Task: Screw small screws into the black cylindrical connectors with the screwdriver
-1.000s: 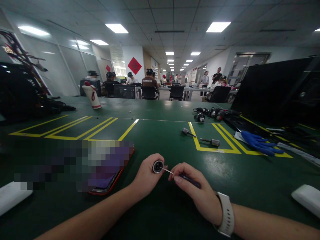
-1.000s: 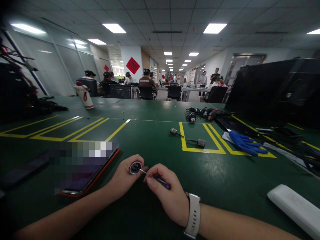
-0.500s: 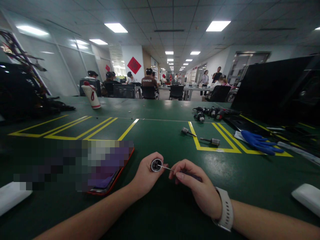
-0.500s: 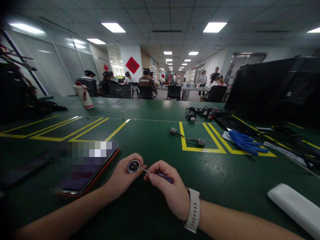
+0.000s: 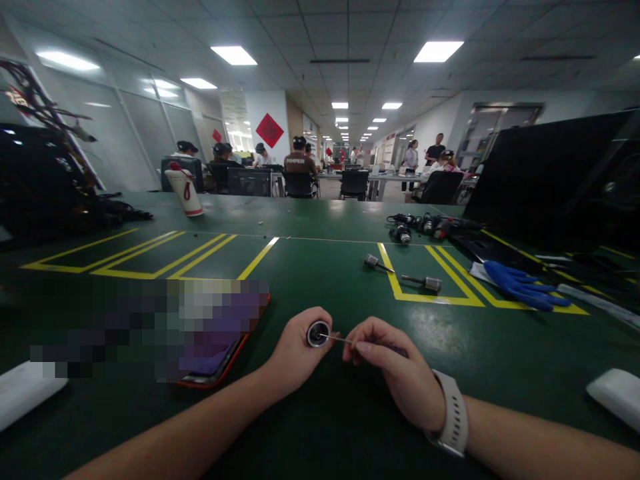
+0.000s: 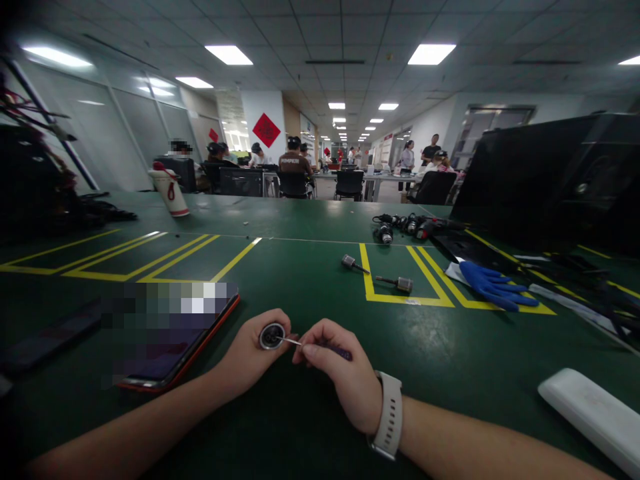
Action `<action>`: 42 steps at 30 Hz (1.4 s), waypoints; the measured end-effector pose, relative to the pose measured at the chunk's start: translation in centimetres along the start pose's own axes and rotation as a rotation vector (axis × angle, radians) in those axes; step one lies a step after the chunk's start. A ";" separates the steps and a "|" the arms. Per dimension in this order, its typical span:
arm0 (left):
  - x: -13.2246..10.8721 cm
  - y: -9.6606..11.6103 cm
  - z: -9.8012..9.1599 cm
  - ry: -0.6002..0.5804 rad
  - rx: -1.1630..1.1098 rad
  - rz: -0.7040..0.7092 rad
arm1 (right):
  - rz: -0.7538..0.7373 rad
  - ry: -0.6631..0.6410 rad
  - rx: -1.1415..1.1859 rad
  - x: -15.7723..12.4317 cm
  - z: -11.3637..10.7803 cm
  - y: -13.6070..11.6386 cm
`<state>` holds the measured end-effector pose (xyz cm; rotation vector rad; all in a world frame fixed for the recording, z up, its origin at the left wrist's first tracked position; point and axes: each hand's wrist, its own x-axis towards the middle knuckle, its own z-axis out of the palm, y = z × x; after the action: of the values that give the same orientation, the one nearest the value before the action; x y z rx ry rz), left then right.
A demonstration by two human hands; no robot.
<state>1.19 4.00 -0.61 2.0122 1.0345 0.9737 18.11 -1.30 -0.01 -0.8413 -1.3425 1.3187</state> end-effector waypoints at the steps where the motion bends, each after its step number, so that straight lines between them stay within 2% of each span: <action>1: 0.0 0.0 0.0 -0.001 -0.009 0.001 | 0.004 -0.004 0.030 0.1 0.0 0.1; 6: 0.1 0.4 0.1 0.010 -0.031 -0.019 | -0.022 0.003 0.081 0.0 -0.2 0.3; 19: 0.0 0.1 0.2 0.064 0.025 -0.032 | -0.102 0.034 -0.103 -0.4 -0.3 0.5; 33: 0.0 0.3 0.1 0.053 0.091 -0.028 | -0.097 -0.030 -0.191 -0.7 -0.1 0.0; 42: -0.1 0.6 0.2 0.032 0.240 0.007 | -0.144 -0.079 -0.369 -1.2 0.1 -0.5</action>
<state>1.55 3.58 -0.27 2.2006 1.2110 0.9247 18.41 -2.50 0.23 -0.9261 -1.7083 1.0153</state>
